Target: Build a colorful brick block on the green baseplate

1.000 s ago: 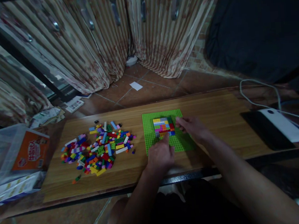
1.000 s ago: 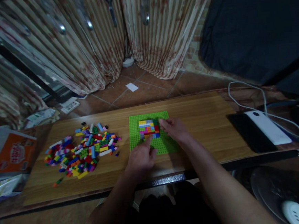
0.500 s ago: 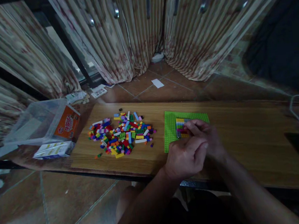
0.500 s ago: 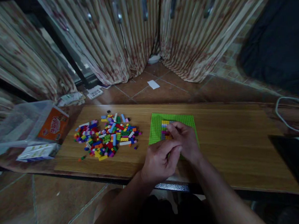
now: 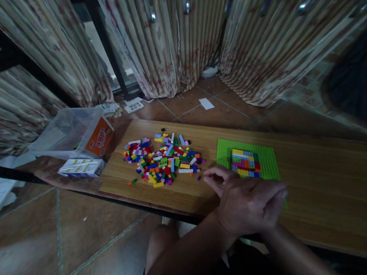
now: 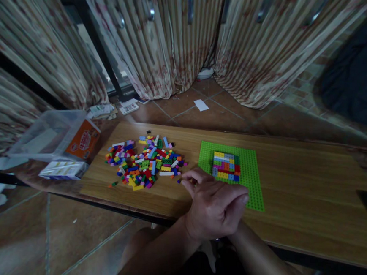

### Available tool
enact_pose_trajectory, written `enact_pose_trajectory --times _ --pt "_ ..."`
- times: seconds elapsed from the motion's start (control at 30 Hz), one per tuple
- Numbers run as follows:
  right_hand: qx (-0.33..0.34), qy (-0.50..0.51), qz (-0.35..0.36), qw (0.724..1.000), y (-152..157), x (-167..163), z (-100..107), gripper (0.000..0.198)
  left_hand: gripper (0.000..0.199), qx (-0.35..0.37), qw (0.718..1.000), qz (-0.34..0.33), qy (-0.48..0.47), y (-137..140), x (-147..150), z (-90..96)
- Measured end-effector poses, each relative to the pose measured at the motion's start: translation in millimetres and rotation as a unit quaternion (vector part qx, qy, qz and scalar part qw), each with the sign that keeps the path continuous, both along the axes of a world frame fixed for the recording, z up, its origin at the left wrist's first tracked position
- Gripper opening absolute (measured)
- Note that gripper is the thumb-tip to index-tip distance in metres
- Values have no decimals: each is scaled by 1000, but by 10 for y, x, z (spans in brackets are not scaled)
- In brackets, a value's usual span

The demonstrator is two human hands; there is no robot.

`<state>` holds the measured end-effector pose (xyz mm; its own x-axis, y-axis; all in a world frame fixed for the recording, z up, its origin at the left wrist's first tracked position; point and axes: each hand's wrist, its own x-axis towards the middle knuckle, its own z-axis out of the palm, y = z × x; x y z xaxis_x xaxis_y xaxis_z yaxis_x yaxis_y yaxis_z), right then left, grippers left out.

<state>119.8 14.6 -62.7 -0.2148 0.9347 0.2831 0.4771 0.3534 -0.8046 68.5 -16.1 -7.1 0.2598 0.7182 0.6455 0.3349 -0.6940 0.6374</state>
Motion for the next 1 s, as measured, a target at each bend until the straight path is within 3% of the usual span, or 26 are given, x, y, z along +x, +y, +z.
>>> enact_pose_trajectory --times 0.17,0.5,1.0 --pt "60 -3 11 998 44 -210 -49 6 26 -10 1000 -1 24 -15 -29 19" --pt "62 -190 -43 979 -35 -462 0 7 25 6 999 -6 31 -21 -32 -17" --pt "101 -174 1 980 -24 -483 -23 17 24 -33 996 -34 81 -14 -49 -5"
